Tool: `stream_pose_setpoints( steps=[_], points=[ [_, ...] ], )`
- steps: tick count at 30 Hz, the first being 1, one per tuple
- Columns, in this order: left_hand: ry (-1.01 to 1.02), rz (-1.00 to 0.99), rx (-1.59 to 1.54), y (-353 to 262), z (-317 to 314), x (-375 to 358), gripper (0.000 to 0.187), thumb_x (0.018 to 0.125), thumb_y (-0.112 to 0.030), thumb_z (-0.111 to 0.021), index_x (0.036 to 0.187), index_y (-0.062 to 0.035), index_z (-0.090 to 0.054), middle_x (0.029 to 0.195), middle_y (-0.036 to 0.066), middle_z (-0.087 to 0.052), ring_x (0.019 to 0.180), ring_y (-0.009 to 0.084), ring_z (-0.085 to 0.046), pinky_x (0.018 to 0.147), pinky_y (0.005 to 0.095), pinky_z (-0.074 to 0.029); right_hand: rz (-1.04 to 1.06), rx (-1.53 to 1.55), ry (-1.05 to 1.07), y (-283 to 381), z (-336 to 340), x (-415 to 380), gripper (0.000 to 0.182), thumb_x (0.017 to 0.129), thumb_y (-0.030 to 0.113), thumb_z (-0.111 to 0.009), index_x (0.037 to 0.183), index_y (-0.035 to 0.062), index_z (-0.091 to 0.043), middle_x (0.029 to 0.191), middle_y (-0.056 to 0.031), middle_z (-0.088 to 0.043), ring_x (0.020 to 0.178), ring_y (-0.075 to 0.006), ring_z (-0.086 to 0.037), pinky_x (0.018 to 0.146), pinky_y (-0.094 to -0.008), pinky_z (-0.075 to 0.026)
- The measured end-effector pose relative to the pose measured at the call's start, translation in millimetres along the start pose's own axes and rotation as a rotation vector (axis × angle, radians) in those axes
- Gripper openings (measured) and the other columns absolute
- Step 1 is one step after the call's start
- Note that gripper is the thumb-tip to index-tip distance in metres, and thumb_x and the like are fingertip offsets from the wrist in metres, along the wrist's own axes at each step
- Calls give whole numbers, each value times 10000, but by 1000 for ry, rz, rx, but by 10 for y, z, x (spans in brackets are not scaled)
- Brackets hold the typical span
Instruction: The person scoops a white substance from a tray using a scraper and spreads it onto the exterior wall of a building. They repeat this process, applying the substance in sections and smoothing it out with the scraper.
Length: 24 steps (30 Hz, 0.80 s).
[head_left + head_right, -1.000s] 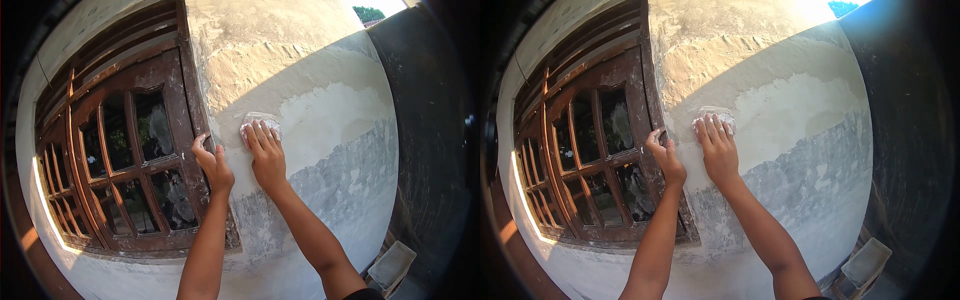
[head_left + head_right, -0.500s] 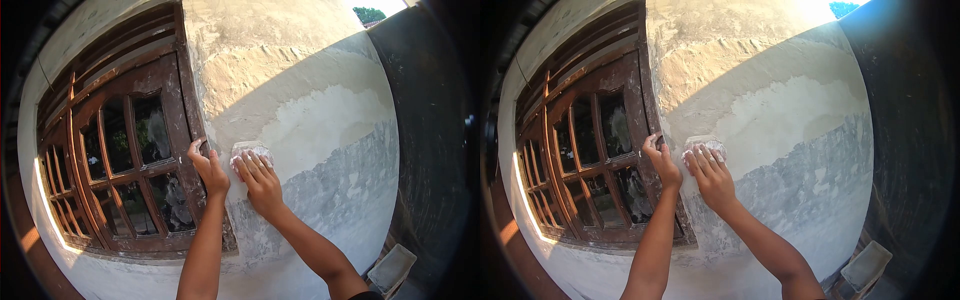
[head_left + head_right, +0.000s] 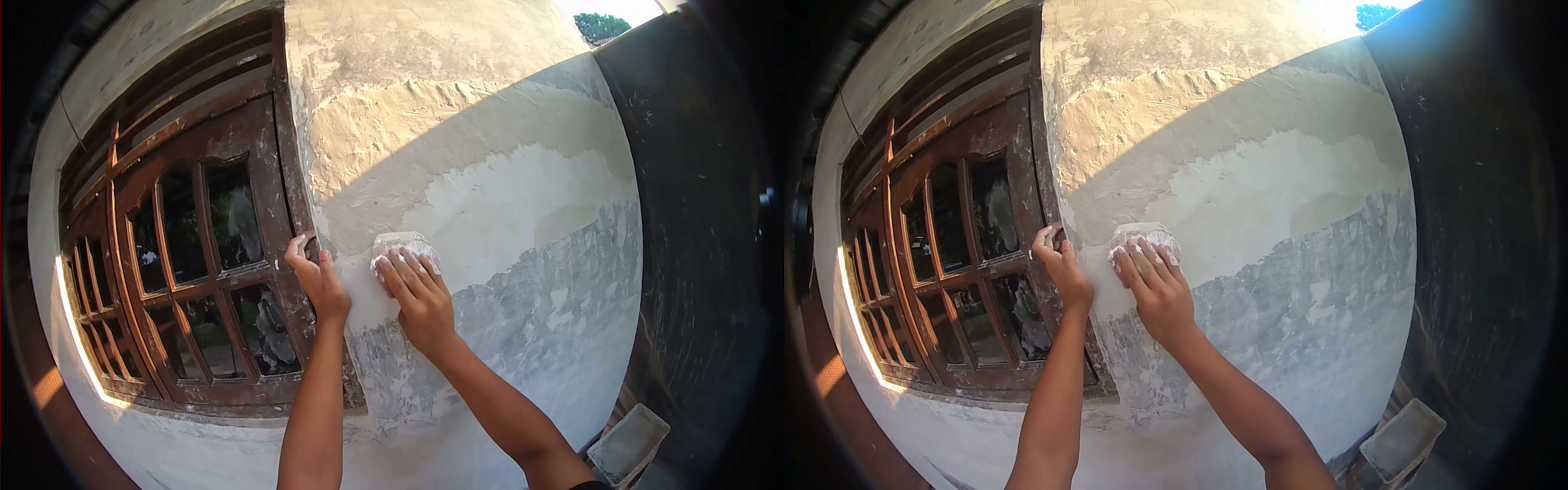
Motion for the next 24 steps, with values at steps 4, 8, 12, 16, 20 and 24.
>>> stream_pose_setpoints(
  steps=[4,8,12,16,20,24],
  points=[
    [8,-1,56,-57,3,8,424,950,-174,-419,1304,46,-341,1275,236,-460,1209,313,-441,1075,418,-266,-4,-42,-15,-132,-140,220,534,765,-77,-516,1279,44,-593,1281,-152,-608,1236,-319,-549,1076,-475,-384],
    [-1,14,59,-48,6,40,493,936,-257,-486,1283,67,-352,1262,259,-457,1192,355,-442,1074,439,-267,44,-11,80,21,-37,-359,507,799,-50,-533,1292,60,-583,1256,-132,-624,1228,-316,-553,1076,-471,-383],
    [-20,113,31,-163,-48,-38,499,933,-267,-492,1279,71,-371,1294,262,-446,1252,370,-404,1091,442,-245,-185,72,-1,-135,437,-349,583,728,-115,-574,1289,41,-581,1248,-148,-629,1198,-337,-578,1017,-473,-443],
    [22,-148,340,-648,-156,-352,474,917,-229,-480,1278,62,-383,1368,259,-422,1306,415,-358,1105,495,-217,-551,356,-35,-395,790,-287,650,838,-137,-484,1455,32,-368,1163,-236,-644,1079,-417,-622,915,-424,-498],
    [174,-150,219,-1038,-520,-861,465,889,-189,-491,1276,48,-393,1380,244,-425,1304,419,-361,1084,519,-226,-713,369,-42,-578,1369,-286,743,851,-137,-481,1522,70,-237,1154,-283,-633,1066,-433,-631,880,-396,-505],
    [284,-125,121,-1383,-907,-1300,429,906,-201,-475,1266,22,-412,1292,202,-480,1263,385,-403,1048,500,-259,-778,376,-18,-829,1817,-489,686,858,-140,-465,1496,60,-311,1268,-263,-584,1170,-355,-599,957,-373,-470]
  ],
)
Point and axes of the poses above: each hand's wrist, its own x-axis towards the middle knuckle, its own z-axis out of the back of the hand, y = z × x, the point moved 6 cm from there along x, towards the middle knuckle
